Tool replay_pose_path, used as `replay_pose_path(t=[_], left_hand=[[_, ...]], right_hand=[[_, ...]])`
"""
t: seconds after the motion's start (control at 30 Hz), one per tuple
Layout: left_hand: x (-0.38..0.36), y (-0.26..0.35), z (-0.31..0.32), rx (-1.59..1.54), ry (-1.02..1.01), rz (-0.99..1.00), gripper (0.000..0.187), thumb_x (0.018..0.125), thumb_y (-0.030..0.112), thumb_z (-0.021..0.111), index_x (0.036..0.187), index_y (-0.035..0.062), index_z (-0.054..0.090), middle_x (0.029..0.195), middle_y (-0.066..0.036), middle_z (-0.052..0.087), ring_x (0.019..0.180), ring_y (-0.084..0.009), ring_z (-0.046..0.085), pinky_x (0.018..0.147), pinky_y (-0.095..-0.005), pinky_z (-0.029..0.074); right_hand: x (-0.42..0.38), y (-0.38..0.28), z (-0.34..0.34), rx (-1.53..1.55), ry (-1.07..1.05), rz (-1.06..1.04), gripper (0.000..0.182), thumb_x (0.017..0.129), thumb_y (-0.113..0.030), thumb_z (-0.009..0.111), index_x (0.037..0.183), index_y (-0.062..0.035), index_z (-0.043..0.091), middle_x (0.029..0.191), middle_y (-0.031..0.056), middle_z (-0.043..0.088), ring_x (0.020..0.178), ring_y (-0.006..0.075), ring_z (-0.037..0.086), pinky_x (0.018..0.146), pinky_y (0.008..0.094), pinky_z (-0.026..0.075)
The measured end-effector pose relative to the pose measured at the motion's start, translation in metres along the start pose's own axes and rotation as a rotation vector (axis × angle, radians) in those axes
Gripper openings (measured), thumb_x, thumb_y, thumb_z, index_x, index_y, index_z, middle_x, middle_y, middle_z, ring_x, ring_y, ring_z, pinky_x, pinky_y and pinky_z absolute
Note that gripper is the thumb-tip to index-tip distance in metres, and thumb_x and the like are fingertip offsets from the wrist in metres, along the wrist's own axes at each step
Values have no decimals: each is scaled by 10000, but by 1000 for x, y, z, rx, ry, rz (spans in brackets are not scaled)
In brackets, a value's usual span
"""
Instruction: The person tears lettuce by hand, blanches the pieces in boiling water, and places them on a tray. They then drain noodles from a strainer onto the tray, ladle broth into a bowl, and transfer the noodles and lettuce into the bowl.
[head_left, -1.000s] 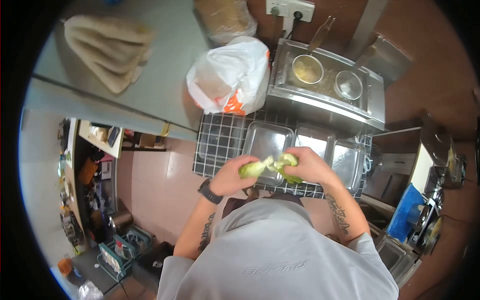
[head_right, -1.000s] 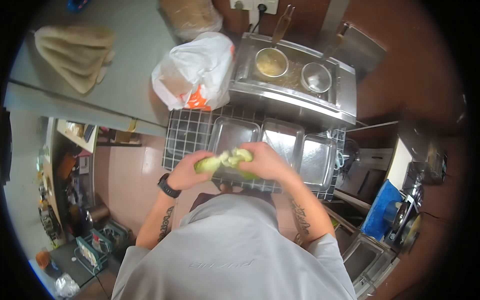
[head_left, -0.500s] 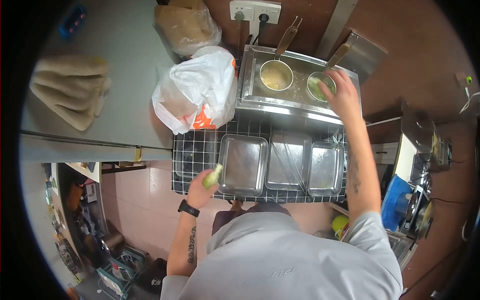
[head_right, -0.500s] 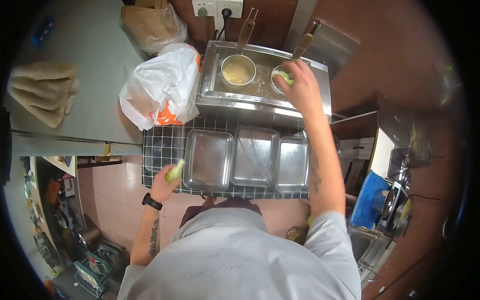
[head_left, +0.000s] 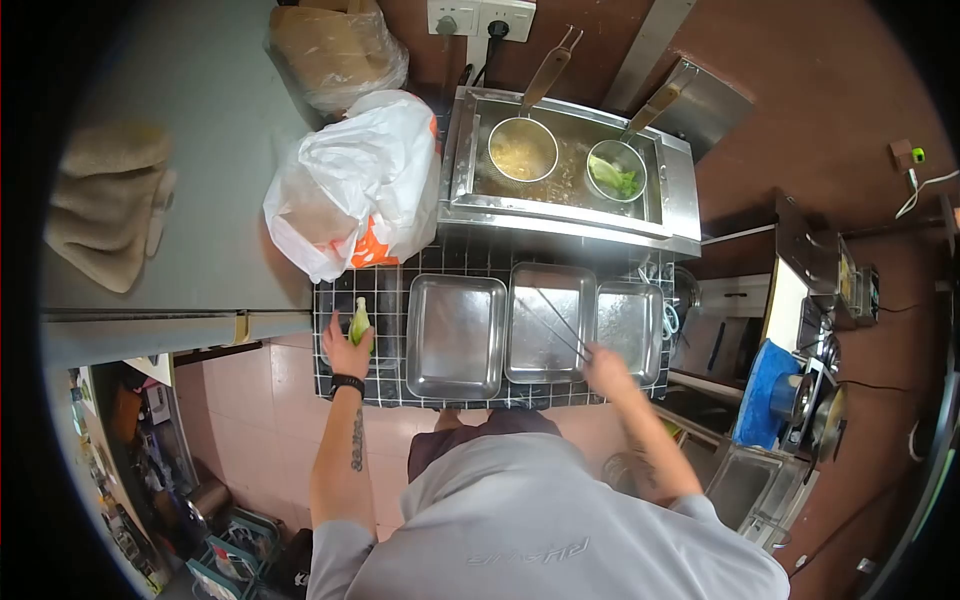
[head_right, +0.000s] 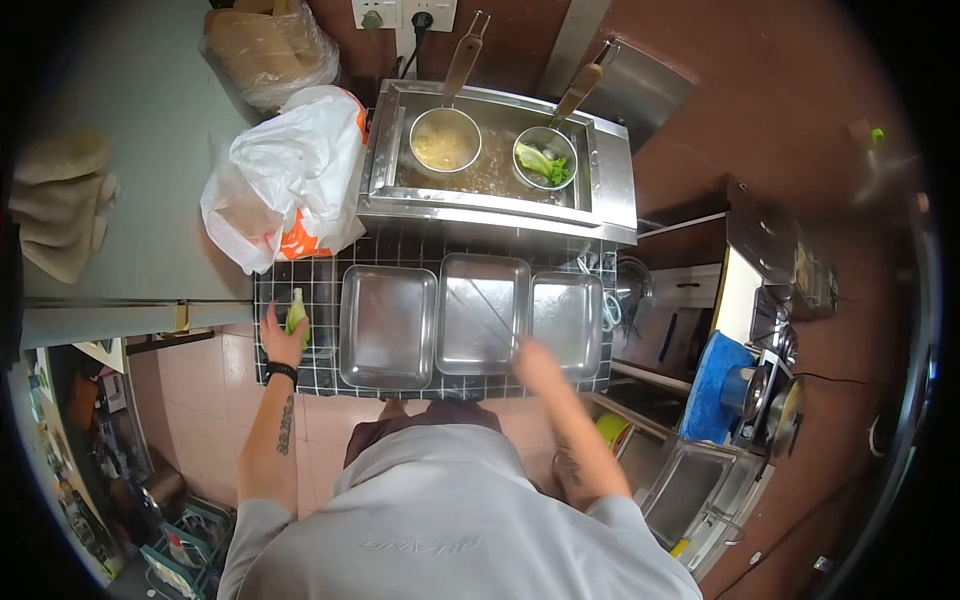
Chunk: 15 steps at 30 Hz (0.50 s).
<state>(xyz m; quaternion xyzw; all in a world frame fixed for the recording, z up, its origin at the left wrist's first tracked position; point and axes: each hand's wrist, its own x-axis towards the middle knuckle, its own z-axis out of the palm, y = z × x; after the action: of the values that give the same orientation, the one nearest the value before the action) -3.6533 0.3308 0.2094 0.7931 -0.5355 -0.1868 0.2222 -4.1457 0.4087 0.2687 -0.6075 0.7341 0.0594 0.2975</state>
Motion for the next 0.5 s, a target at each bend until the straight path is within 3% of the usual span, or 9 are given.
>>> replay_pose_path(t=[0.07,0.13,0.17,0.23,0.3,0.37,0.5], left_hand=[[-11,4,-19,-110,44,18,747,772,238,762,1396,47,398,1316,-237,439,1246,-408,393,1064,-473,327],[-35,-5,-30,-151,40,-5,682,804,212,735,1380,40,413,1329,-225,434,1264,-392,387,1069,-460,327],[-49,-15,-33,-132,38,-39,651,820,201,721,1373,36,419,1336,-217,433,1274,-383,384,1071,-453,328],[-78,-29,-37,-209,76,-48,615,826,198,718,1339,-1,445,1302,-201,488,1243,-366,432,1058,-446,338],[-107,-40,-35,-279,97,-77,604,825,207,716,1327,-8,456,1281,-201,511,1229,-369,448,1055,-446,340],[-132,-57,-28,-247,63,-236,607,821,210,713,1326,-5,456,1293,-204,495,1236,-373,439,1056,-449,339],[-174,-62,-30,-180,16,-314,615,810,211,716,1327,2,455,1304,-215,476,1252,-382,422,1063,-458,336]], right_hand=[[-32,-18,-117,95,-171,-6,347,795,-119,623,1130,-32,649,909,188,694,865,327,674,792,410,529],[-56,-31,-220,46,-194,51,363,788,-136,646,1126,-7,655,926,185,696,857,278,687,769,367,538],[-64,-33,-253,112,39,-50,339,799,-146,656,1106,-1,663,922,190,698,865,283,688,780,387,532],[-49,-30,-301,-145,417,-177,312,835,-194,658,1090,-14,675,1014,191,691,938,313,674,824,384,531],[-12,-48,-334,-396,487,-26,266,859,-218,639,1027,-20,693,1023,178,690,962,339,660,835,402,531],[38,-56,-341,-520,450,-55,240,883,-228,582,956,-36,707,993,157,699,952,358,656,851,415,530],[121,-63,-326,-726,353,-100,224,863,-163,528,922,-57,716,936,166,705,911,326,686,809,411,549]])
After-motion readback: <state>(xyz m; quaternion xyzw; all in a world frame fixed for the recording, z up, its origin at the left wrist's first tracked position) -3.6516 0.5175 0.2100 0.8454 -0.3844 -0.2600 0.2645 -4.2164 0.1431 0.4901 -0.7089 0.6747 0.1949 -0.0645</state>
